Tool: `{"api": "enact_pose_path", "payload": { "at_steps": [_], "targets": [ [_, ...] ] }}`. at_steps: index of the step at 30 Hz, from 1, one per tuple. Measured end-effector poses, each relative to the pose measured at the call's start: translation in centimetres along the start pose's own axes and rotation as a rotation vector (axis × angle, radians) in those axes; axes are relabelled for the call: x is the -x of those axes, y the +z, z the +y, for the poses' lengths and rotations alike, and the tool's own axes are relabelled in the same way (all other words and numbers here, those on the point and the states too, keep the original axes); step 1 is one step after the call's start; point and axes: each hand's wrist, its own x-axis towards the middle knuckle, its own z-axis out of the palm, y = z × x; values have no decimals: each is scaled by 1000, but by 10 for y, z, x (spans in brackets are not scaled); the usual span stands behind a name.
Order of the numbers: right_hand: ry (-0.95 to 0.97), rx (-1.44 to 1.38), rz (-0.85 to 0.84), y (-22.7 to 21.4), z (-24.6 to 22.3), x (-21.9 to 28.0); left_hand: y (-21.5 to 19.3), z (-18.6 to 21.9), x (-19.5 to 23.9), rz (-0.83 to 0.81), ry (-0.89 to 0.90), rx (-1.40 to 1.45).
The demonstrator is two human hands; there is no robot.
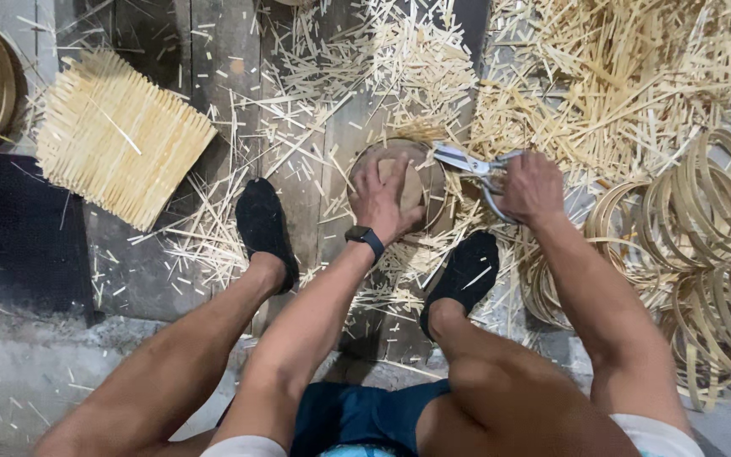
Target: The person sits on the floor and repeatedly weaves a thin bamboo strip around the edge of a small woven bamboo mat. They use a wooden block to hold the mat in place and shears to trim the excess strip. The finished pieces are stacked nearby.
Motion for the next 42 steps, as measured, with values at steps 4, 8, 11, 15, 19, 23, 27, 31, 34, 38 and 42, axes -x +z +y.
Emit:
{"api": "enact_pose_path", "payload": {
  "at_steps": [4,8,11,15,19,23,27,31,34,38,42],
  "targets": [
    [-3,37,17,11,-17,-11,-2,-6,-3,-101,87,-65],
    [58,-169,-244,20,-4,-11,-4,-5,-3,-89,68,-150],
    [27,-96,-120,21,6,-2,2,-1,-1,-34,0,-50],
    [-50,61,149,13,-6,-5,2,-3,-4,-138,129,-127],
    [-19,-55,-23,7,-12,-11,-9,-10,-10,-215,227,-171],
    [88,-199,-234,10,12,1,-20,-16,-18,-307,329,-140],
    [133,-298,-88,12,20,10,-26,-17,-19,-305,399,-98],
    [-19,-128,60,10,-1,2,-31,-13,-26,-425,568,-289],
    [-3,-76,-75,7,-10,-3,-34,-10,-33,-578,548,-340],
    [27,-169,-150,4,1,2,-33,-16,-37,-517,644,-370],
    [416,-573,-39,7,23,16,-16,-41,-40,-135,466,-5]
  ]
}}
